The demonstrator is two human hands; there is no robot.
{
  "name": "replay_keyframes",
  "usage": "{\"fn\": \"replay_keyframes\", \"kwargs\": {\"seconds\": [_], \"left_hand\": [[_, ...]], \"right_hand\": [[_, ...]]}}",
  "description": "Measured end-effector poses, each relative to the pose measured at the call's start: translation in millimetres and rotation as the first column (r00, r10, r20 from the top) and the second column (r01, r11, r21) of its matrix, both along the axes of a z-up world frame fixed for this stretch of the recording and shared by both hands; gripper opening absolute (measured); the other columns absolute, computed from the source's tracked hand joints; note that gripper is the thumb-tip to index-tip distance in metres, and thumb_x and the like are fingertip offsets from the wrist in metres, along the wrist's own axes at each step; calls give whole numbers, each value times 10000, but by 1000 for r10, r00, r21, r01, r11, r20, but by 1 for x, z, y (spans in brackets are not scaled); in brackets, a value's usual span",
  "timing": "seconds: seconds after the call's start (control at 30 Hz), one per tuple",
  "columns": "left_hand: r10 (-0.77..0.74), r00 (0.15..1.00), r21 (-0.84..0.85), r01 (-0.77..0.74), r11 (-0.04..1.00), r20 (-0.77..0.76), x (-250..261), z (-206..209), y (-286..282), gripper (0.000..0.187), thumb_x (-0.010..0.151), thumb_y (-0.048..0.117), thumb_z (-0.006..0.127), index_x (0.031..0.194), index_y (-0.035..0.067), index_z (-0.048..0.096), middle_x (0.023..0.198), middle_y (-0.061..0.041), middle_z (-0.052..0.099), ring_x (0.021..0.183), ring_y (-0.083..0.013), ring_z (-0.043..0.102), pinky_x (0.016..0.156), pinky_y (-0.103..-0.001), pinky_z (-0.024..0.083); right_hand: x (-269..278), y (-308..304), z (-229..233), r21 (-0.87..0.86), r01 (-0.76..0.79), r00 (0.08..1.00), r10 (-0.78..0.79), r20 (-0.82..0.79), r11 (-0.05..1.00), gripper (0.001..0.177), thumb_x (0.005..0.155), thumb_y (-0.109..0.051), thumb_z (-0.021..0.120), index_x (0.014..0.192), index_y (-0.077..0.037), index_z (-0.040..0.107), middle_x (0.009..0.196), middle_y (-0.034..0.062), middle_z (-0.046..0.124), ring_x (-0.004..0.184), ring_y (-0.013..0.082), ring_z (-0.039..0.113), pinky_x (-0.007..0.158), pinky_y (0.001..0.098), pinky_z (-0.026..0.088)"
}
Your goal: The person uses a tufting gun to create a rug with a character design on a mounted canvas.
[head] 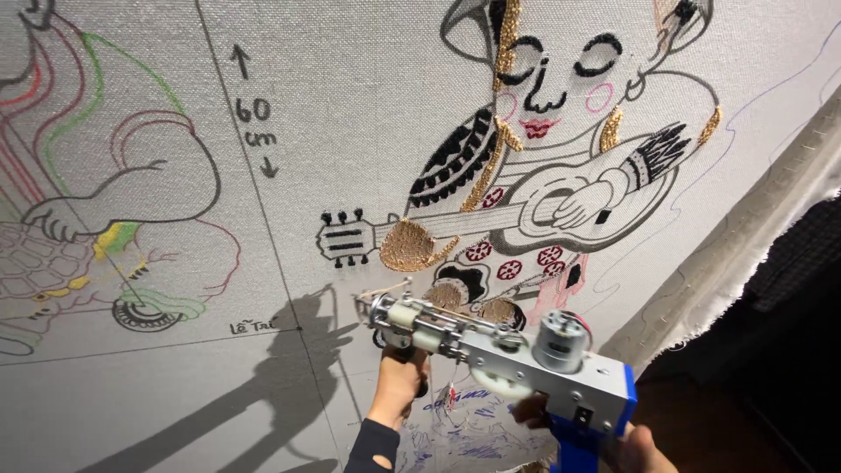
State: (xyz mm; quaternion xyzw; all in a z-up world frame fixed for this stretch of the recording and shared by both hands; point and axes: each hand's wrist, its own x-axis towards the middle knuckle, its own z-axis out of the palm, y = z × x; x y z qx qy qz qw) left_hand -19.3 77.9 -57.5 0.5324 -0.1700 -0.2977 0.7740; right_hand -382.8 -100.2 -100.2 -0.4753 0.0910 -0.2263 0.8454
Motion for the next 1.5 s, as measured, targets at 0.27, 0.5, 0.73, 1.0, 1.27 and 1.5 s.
{"fn": "replay_keyframes", "kwargs": {"seconds": [0.27, 0.5, 0.73, 1.0, 1.27, 1.5], "left_hand": [[253, 967, -90, -255, 963, -38, 21, -28, 82, 189, 915, 91, 668, 749, 21, 612, 608, -43, 563, 534, -139, 504, 505, -311, 388], [304, 951, -120, -309, 944, -54, 28, -54, 118, 148, 939, 31, 592, 801, -19, 613, 610, -77, 554, 537, -161, 501, 509, -328, 401], [322, 941, -120, -333, 935, -100, 25, -59, 128, 171, 971, 43, 576, 820, -15, 630, 599, -61, 535, 529, -154, 476, 502, -325, 378], [259, 963, -183, -269, 946, -72, 17, -58, 128, 115, 939, -3, 600, 828, -26, 622, 616, -62, 551, 556, -154, 493, 528, -328, 411], [274, 956, -121, -285, 951, -101, 13, -57, 123, 83, 926, 6, 613, 910, -37, 682, 590, -60, 532, 528, -156, 479, 511, -331, 393], [272, 954, -111, -286, 952, -125, 19, -85, 118, 214, 960, 60, 636, 766, -26, 606, 578, -60, 525, 519, -157, 473, 502, -332, 374]], "right_hand": [[228, 0, 176, -528, 186, 950, -288, -118, 829, 435, 990, -356, 647, 1101, 51, 754, 938, 73, 731, 811, 105, 651, 728, 270, 525], [306, 54, 223, -887, 290, 864, -497, 81, 360, 279, 858, -240, 803, 926, 28, 760, 763, 58, 767, 681, 91, 694, 640, 255, 555], [326, 61, 218, -913, 339, 779, -611, 138, 226, 256, 858, -234, 786, 877, 15, 729, 757, 94, 759, 670, 165, 739, 657, 298, 582], [317, 63, 210, -904, 392, 764, -608, 218, 170, 182, 871, -158, 722, 818, 12, 684, 722, 104, 736, 644, 180, 727, 653, 314, 564], [297, 65, 209, -893, 341, 816, -564, 126, 294, 209, 816, -179, 777, 832, 2, 673, 722, 52, 731, 663, 118, 705, 654, 274, 565], [317, 61, 213, -913, 327, 798, -589, 128, 243, 239, 872, -224, 770, 898, 10, 730, 753, 75, 755, 668, 129, 717, 658, 272, 569]]}}
